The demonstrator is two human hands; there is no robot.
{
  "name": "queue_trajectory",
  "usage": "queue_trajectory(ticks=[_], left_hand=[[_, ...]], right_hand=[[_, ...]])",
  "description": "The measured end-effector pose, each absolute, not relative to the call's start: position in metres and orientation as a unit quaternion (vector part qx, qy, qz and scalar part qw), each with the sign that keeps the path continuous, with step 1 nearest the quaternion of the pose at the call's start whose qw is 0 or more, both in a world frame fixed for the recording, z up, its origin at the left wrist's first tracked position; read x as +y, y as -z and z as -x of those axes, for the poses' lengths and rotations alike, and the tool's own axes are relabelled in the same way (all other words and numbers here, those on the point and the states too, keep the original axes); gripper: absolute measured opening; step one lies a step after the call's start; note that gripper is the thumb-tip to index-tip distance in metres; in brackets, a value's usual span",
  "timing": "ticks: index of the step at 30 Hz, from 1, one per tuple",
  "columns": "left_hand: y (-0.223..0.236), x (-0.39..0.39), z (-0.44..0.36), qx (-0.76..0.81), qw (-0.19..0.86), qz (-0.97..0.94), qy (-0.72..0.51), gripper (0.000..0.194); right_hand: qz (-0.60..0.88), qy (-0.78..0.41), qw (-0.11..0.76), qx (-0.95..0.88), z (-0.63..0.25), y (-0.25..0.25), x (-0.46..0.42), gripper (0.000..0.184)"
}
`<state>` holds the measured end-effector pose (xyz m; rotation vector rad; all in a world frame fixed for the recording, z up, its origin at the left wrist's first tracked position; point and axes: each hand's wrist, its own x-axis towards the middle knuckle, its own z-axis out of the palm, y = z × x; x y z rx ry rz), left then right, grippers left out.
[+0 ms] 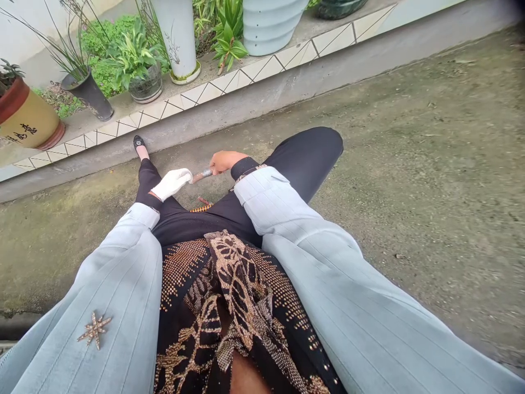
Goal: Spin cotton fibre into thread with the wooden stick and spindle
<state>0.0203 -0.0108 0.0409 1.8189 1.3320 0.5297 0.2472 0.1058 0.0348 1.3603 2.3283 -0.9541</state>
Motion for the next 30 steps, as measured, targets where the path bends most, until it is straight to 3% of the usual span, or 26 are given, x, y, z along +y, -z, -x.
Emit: queue_trajectory(ticks=[5, 9, 11, 15, 17, 20, 25, 27, 30], left_hand=[[-0.043, -0.004, -0.014, 0.548, 0.373, -0.714, -0.224, 0.027], [-0.04, 0.003, -0.011, 0.591, 0.353, -0.667, -0.284, 0.026], [-0.036, 0.004, -0.011, 0.622, 0.353, -0.624, -0.314, 0.025], [-0.026, -0.004, -0.018, 0.594, 0.438, -0.609, -0.291, 0.027], [-0.023, -0.009, -0.024, 0.554, 0.478, -0.633, -0.255, 0.029], [-0.024, -0.014, -0.029, 0.531, 0.482, -0.657, -0.23, 0.029], [-0.032, -0.013, -0.026, 0.545, 0.403, -0.701, -0.223, 0.027], [-0.036, -0.011, -0.023, 0.555, 0.356, -0.722, -0.21, 0.024], [-0.04, -0.007, -0.018, 0.568, 0.313, -0.734, -0.202, 0.021]], right_hand=[[-0.345, 0.493, 0.254, 0.757, -0.246, -0.024, 0.1, 0.037], [-0.237, 0.58, 0.215, 0.749, -0.249, -0.037, 0.097, 0.045], [-0.191, 0.632, 0.098, 0.745, -0.251, -0.046, 0.096, 0.045], [-0.234, 0.665, -0.26, 0.66, -0.255, -0.057, 0.098, 0.026], [-0.331, 0.627, -0.329, 0.624, -0.255, -0.055, 0.101, 0.016], [-0.492, 0.525, -0.242, 0.651, -0.253, -0.05, 0.107, 0.006], [-0.536, 0.318, -0.041, 0.781, -0.25, -0.046, 0.11, 0.036], [-0.509, 0.314, 0.037, 0.801, -0.25, -0.044, 0.108, 0.039], [-0.421, 0.405, 0.163, 0.795, -0.248, -0.04, 0.102, 0.036]])
